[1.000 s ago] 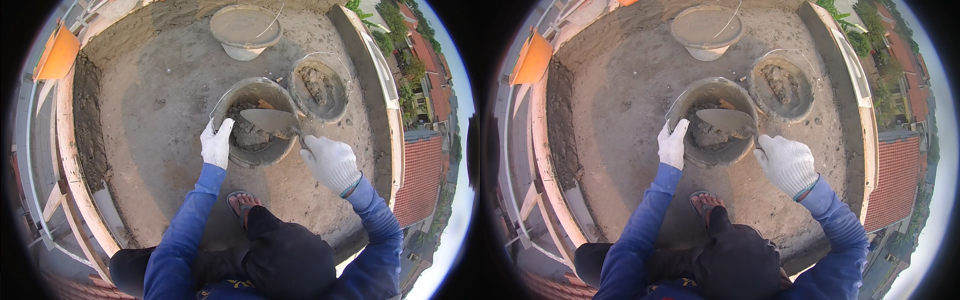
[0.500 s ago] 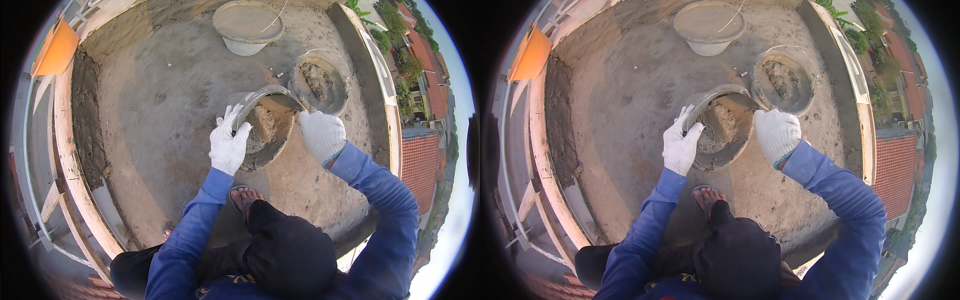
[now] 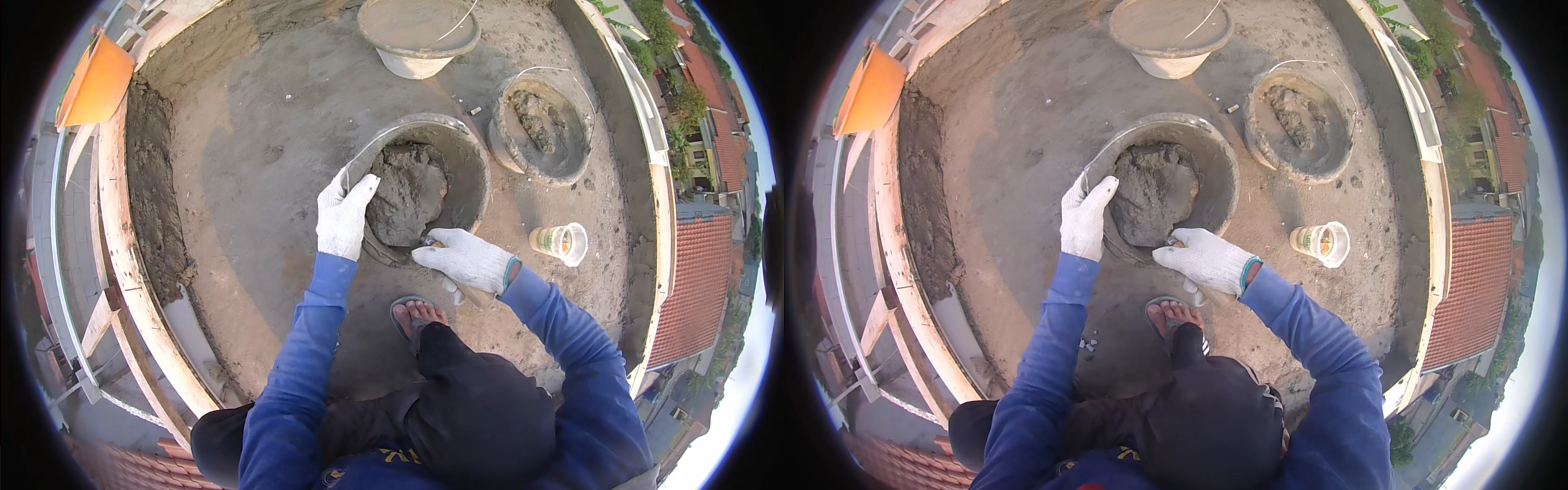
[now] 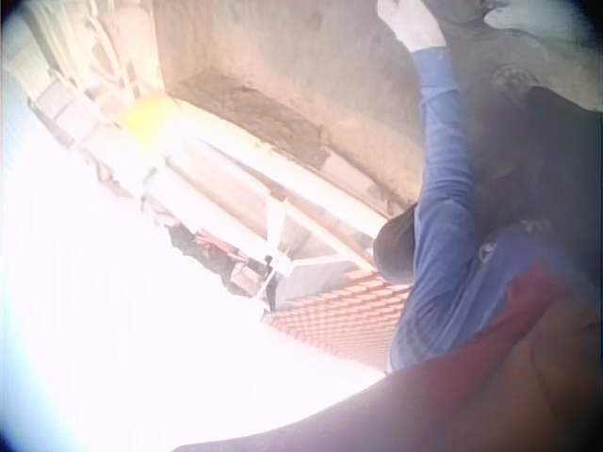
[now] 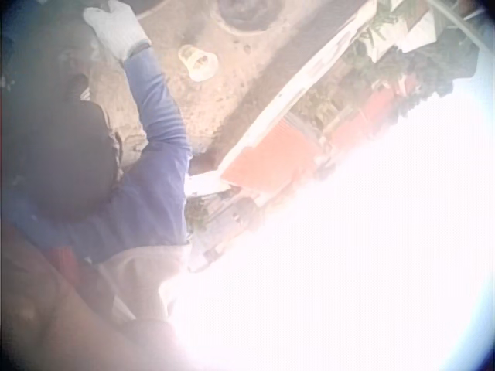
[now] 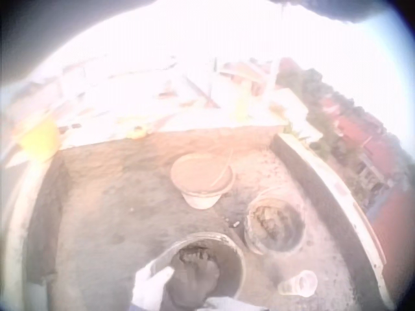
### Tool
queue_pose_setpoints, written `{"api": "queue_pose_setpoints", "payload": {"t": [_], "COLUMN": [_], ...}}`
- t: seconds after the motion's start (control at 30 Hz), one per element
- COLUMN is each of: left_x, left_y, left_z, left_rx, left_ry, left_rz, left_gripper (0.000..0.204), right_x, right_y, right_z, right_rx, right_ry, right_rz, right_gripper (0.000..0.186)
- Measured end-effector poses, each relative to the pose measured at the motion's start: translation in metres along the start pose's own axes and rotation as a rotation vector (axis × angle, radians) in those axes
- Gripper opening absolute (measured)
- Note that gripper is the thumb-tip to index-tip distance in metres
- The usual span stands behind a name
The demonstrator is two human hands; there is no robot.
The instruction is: The person scoops cement from a bucket using a trowel and applies it to a wooden frame on a rooftop. They repeatedly smooth and spread the cement along the frame's edge, occasionally retrieving tools from a nearby bucket.
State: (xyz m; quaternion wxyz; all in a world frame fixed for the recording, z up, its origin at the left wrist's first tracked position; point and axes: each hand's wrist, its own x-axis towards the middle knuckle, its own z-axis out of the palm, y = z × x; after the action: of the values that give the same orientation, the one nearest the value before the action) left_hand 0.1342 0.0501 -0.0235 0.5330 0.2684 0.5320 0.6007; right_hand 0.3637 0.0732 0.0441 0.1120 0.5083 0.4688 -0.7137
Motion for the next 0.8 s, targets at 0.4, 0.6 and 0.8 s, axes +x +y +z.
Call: {"api": "queue_pose_setpoints", "payload": {"t": [0.4,0.6,0.8], "left_x": [0.013,0.018,0.016], "left_y": [0.006,-0.004,0.003], "left_z": [0.007,0.028,0.024], "left_rx": [0.062,0.298,0.489], "left_ry": [-0.022,-0.197,-0.247], "left_rz": [0.039,0.048,0.159], "left_gripper": [0.042,0.053,0.051], "right_x": [-0.065,-0.039,-0.036], "right_y": [0.041,0.037,0.002], "right_z": [-0.041,-0.082,-0.054], "right_rx": [0.722,0.340,-0.557], "right_ry": [-0.078,0.157,0.161], "right_rz": [-0.080,0.017,0.125], "right_gripper": [0.046,0.053,0.051]}}
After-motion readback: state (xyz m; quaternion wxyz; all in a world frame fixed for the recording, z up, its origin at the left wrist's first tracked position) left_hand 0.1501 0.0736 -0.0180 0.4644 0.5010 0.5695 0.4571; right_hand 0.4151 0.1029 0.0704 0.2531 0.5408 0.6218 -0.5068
